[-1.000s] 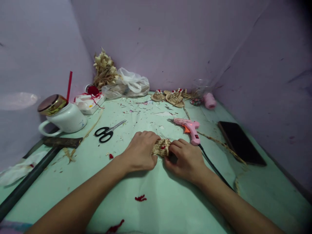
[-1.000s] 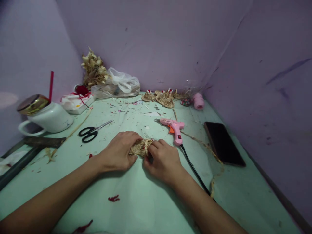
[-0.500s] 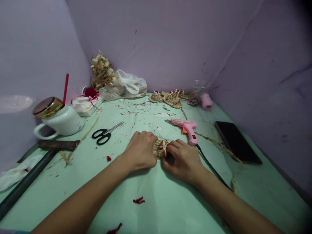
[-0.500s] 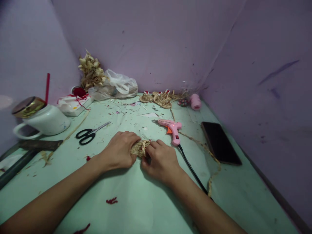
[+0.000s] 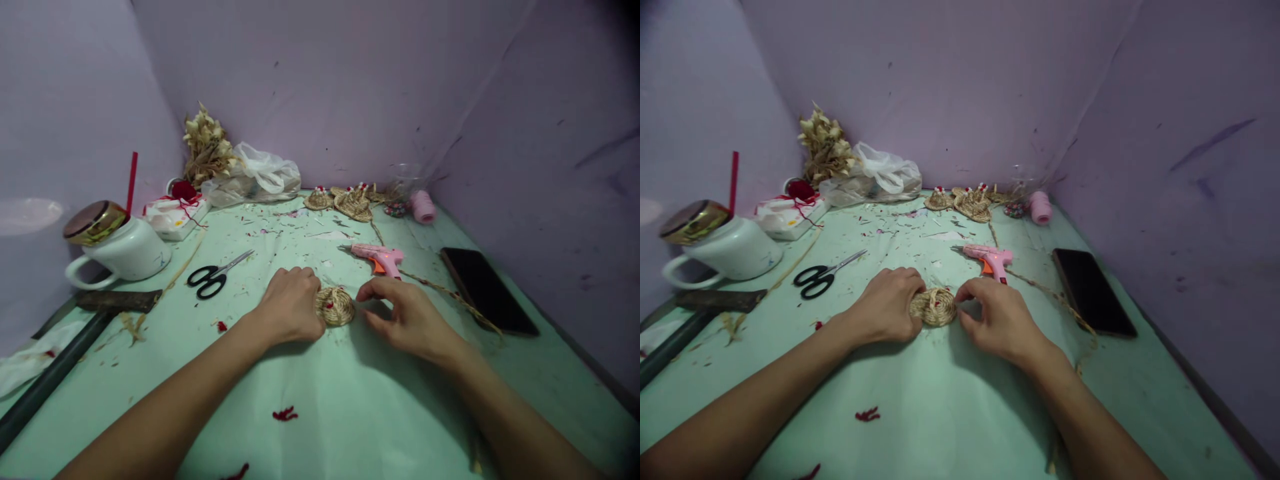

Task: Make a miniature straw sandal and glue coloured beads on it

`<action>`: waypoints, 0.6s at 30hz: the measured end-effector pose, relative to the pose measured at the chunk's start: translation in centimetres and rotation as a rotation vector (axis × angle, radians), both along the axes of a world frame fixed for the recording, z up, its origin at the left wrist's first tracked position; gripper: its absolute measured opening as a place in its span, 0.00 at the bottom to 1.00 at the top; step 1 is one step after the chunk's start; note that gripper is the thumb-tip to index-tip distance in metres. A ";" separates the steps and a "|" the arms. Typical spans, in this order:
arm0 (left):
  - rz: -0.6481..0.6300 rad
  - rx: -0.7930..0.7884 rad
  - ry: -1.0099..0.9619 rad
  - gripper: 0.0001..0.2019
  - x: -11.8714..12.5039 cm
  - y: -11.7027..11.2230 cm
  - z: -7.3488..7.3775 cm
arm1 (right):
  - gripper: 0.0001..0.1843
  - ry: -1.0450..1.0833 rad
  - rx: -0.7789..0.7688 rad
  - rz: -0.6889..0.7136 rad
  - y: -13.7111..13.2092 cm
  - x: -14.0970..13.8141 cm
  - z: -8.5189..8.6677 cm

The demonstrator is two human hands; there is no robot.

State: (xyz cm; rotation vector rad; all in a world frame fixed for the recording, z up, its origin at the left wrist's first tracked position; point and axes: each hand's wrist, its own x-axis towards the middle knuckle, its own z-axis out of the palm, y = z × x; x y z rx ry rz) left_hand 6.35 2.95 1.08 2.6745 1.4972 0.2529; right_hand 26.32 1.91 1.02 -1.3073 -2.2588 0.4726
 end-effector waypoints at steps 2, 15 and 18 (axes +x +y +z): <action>-0.002 -0.003 0.000 0.08 0.1 0.1 0.0 | 0.05 0.020 -0.010 -0.057 0.3 0.1 -0.2; 0.046 -0.116 -0.193 0.20 -0.7 -0.5 -0.3 | 0.06 -0.113 -0.031 -0.091 0.4 0.0 -0.7; 0.031 -0.133 -0.177 0.19 -0.7 -0.4 -0.3 | 0.07 -0.066 -0.027 -0.107 0.4 0.1 -0.8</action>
